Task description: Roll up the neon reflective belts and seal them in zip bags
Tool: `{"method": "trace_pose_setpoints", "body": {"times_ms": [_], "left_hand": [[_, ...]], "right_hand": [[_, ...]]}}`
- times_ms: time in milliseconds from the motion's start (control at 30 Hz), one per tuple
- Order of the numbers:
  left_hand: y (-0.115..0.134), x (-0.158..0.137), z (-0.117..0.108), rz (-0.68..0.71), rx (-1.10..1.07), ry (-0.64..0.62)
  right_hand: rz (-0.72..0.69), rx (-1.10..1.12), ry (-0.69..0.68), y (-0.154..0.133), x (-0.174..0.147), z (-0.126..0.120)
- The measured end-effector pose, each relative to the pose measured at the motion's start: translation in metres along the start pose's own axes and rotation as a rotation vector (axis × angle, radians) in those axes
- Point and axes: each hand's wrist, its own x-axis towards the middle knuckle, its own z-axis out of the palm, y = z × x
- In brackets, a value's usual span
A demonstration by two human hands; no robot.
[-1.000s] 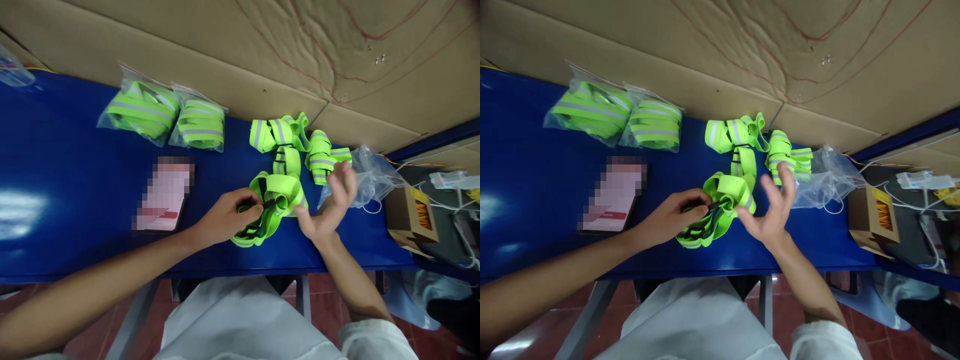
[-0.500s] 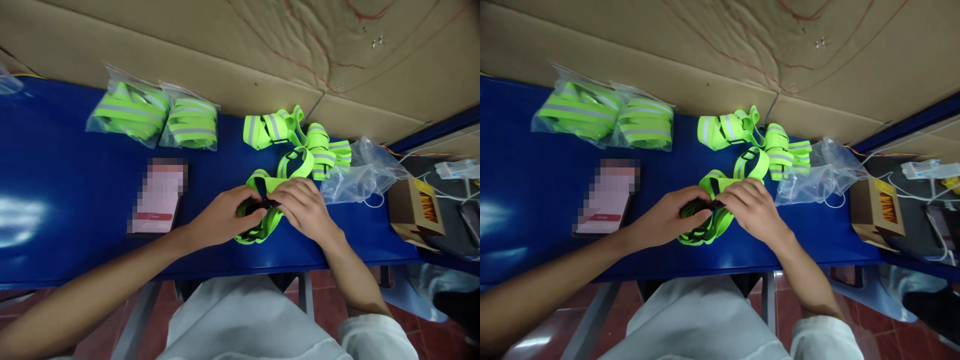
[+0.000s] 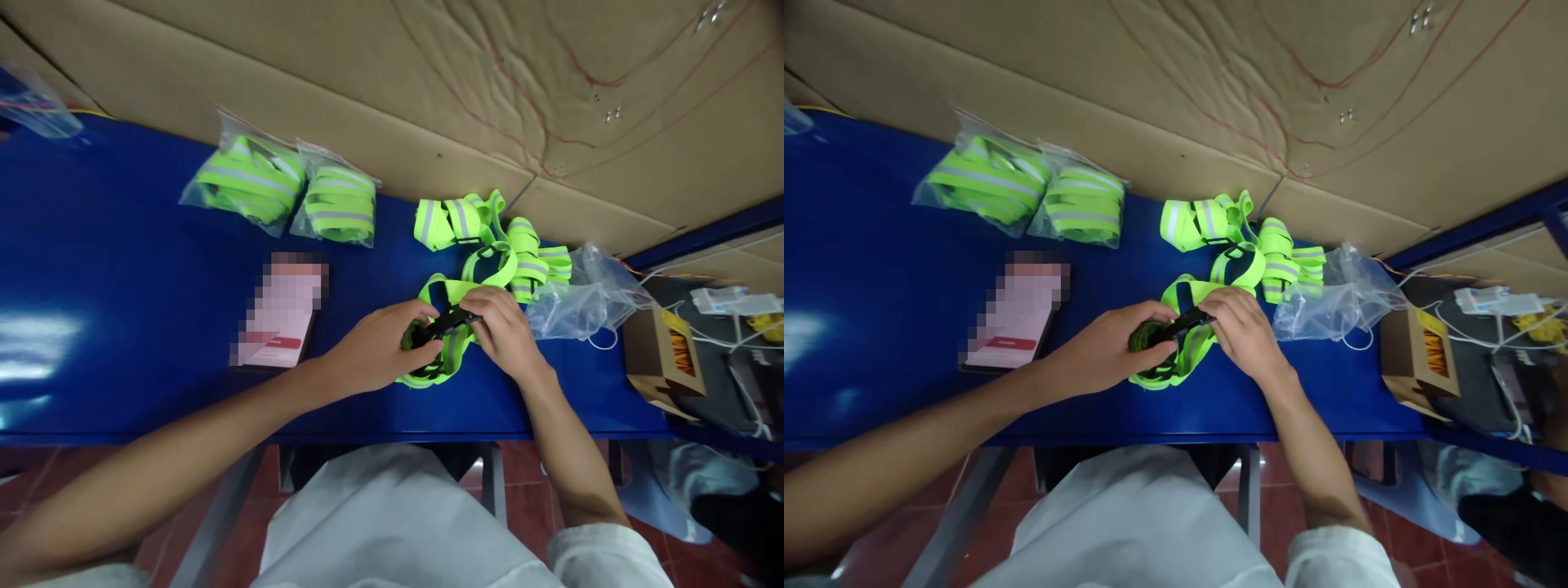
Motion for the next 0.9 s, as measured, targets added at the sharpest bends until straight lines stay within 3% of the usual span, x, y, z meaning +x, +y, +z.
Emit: {"method": "trace_pose_setpoints", "body": {"times_ms": [200, 333, 467, 567, 733, 900], "left_hand": [[-0.004, -0.001, -0.002, 0.187, -0.077, 0.140], [-0.007, -0.002, -0.003, 0.289, 0.004, 0.133], [-0.008, -0.007, 0.006, 0.465, 0.078, -0.037], [-0.010, -0.010, 0.013, 0.583, 0.270, -0.207], [-0.014, -0.004, 0.010, 0.495, 0.171, -0.297], [-0.013, -0.001, 0.001, 0.534, 0.157, -0.183]], "right_hand": [[0.376, -0.004, 0.338, 0.016, -0.010, -0.007], [0.582, 0.182, 0.553, 0.011, -0.010, -0.004], [0.697, 0.383, 0.789, 0.008, -0.009, -0.002], [0.741, 0.471, 0.911, 0.013, -0.008, -0.005], [0.752, 0.488, 0.970, 0.034, -0.011, -0.019], [0.704, 0.413, 0.797, 0.039, -0.010, -0.023]]}}
